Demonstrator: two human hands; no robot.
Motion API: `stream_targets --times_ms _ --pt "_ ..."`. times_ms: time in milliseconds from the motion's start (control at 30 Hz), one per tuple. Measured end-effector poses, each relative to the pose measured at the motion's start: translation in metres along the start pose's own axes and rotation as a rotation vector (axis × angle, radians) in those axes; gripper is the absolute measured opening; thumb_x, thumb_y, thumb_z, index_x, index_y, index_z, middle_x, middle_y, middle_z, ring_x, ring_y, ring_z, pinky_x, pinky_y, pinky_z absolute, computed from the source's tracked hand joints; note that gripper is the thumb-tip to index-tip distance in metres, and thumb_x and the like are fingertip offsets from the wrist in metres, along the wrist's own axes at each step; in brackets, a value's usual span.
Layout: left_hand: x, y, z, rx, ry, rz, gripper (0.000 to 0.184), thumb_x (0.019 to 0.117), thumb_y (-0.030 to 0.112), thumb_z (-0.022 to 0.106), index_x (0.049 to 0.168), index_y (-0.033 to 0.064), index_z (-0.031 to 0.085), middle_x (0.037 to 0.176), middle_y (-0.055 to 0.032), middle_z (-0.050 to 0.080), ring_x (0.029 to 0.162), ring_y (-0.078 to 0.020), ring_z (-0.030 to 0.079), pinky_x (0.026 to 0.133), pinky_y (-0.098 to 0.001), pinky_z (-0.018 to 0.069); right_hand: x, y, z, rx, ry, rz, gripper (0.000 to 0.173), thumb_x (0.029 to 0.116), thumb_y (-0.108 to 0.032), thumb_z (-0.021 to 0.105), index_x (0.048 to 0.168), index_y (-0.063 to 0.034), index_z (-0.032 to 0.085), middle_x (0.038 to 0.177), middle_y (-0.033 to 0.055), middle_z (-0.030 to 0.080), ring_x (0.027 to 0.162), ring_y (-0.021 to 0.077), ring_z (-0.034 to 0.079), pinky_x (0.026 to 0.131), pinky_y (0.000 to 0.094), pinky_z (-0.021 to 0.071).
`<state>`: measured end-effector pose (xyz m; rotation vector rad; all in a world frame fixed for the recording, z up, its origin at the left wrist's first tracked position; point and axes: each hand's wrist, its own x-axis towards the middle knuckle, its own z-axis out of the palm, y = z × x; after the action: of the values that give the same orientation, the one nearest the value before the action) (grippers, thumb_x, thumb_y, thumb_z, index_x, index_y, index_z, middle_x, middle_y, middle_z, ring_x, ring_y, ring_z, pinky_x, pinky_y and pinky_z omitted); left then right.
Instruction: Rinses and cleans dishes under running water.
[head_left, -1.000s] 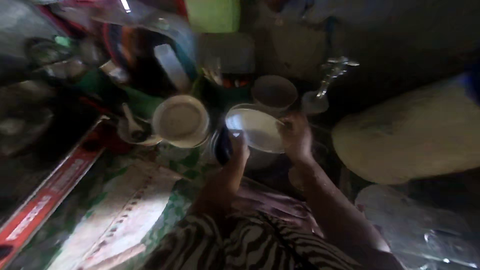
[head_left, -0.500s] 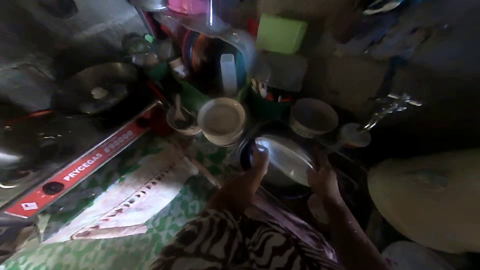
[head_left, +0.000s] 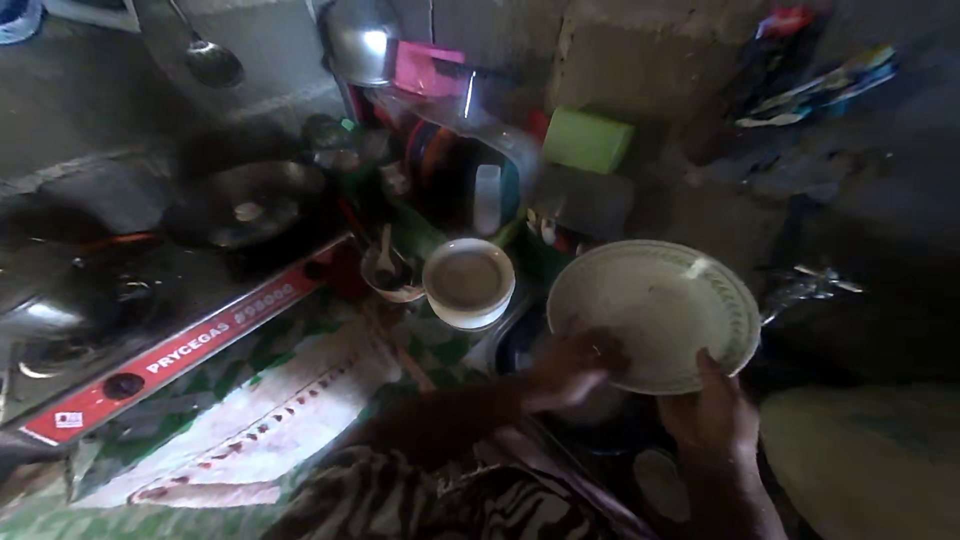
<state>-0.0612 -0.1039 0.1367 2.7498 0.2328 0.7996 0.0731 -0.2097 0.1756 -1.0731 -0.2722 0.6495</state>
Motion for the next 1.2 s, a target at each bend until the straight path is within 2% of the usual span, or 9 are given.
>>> stream_targets --times_ms 100,233,300,400,467,667,900,1067,1200 --pt "-0.011 -0.044 -0.047 0.149 0.249 0.070 0.011 0.0929 0.006 0.064 0.091 0.0107 0.074 0.097 -0.0101 0.074 0.098 -0.0292 0.071 0.095 -0.0490 0.0526 0.009 0.010 0.035 0.012 -0.270 0.018 0.052 0.1087 -0.042 0.040 0.148 -0.0090 0.033 0.121 0.0057 0.066 0.105 0.0203 0.070 0.085 0.0445 0.0624" --pt "-0.062 -0.135 -0.126 -0.084 0.363 -0.030 0.015 0.0954 0.009 0.064 0.094 0.0007 0.076 0.101 -0.0132 0.075 0.103 -0.0256 0.071 0.097 -0.0425 0.0549 0.021 0.023 0.085 -0.152 -0.517 0.010 0.073 0.1065 -0.053 0.040 0.159 -0.0082 0.017 0.136 0.0073 0.062 0.121 0.0261 0.065 0.094 0.0501 0.0592" --pt "-0.096 -0.186 -0.167 -0.213 0.375 -0.189 0.014 0.0951 0.012 0.069 0.095 -0.0010 0.074 0.104 -0.0118 0.073 0.104 -0.0185 0.069 0.097 -0.0372 0.0560 0.025 0.039 0.099 -0.226 -0.470 0.000 0.063 0.1062 -0.045 0.046 0.154 -0.0070 0.031 0.129 0.0051 0.067 0.116 0.0243 0.068 0.092 0.0463 0.0606" --pt "-0.119 -0.251 -0.223 -0.197 0.322 -0.514 0.019 0.0936 0.012 0.072 0.102 -0.0055 0.070 0.105 -0.0176 0.070 0.097 -0.0232 0.069 0.088 -0.0448 0.0574 0.024 0.065 0.106 -0.346 -0.275 0.071 0.042 0.1094 -0.024 0.034 0.144 -0.0024 0.043 0.115 0.0056 0.072 0.101 0.0195 0.072 0.086 0.0385 0.0623" --pt "-0.119 -0.302 -0.239 -0.199 0.283 -0.557 0.022 0.0942 0.011 0.071 0.108 -0.0053 0.070 0.104 -0.0182 0.071 0.097 -0.0237 0.069 0.090 -0.0471 0.0567 0.015 0.079 0.103 -0.400 -0.086 0.139 0.038 0.1110 -0.020 0.034 0.140 -0.0018 0.050 0.110 0.0062 0.071 0.096 0.0167 0.072 0.084 0.0354 0.0615" --pt "-0.073 -0.408 -0.226 -0.302 0.158 -0.592 0.025 0.0972 0.012 0.071 0.116 -0.0037 0.070 0.111 -0.0194 0.072 0.108 -0.0258 0.068 0.101 -0.0486 0.0520 -0.025 0.106 0.082 -0.354 0.334 0.191 0.034 0.1114 -0.023 0.040 0.137 -0.0045 0.052 0.102 0.0011 0.068 0.086 0.0098 0.070 0.078 0.0291 0.0603" --pt "0.010 -0.464 -0.183 -0.443 -0.013 -0.672 0.039 0.0998 0.021 0.068 0.131 -0.0022 0.062 0.126 -0.0230 0.067 0.120 -0.0330 0.064 0.107 -0.0545 0.0473 -0.058 0.127 0.081 -0.313 0.506 0.156 0.026 0.1099 -0.019 0.044 0.129 -0.0046 0.055 0.094 0.0009 0.069 0.077 0.0108 0.070 0.069 0.0284 0.0611" --pt "0.037 -0.511 -0.150 -0.480 0.308 -0.992 0.055 0.0975 0.025 0.069 0.144 0.0017 0.052 0.133 -0.0260 0.062 0.126 -0.0394 0.060 0.108 -0.0577 0.0464 -0.069 0.137 0.092 -0.316 0.550 0.176 0.025 0.1097 -0.017 0.044 0.128 -0.0042 0.054 0.094 0.0018 0.068 0.078 0.0118 0.070 0.070 0.0290 0.0607" --pt "0.050 -0.518 -0.154 -0.244 0.478 -1.108 0.052 0.0928 0.031 0.073 0.133 -0.0004 0.061 0.130 -0.0245 0.063 0.126 -0.0374 0.058 0.109 -0.0534 0.0446 -0.074 0.147 0.085 -0.327 0.546 0.190 0.024 0.1091 -0.016 0.044 0.126 -0.0043 0.056 0.095 0.0021 0.069 0.080 0.0124 0.070 0.073 0.0300 0.0614"
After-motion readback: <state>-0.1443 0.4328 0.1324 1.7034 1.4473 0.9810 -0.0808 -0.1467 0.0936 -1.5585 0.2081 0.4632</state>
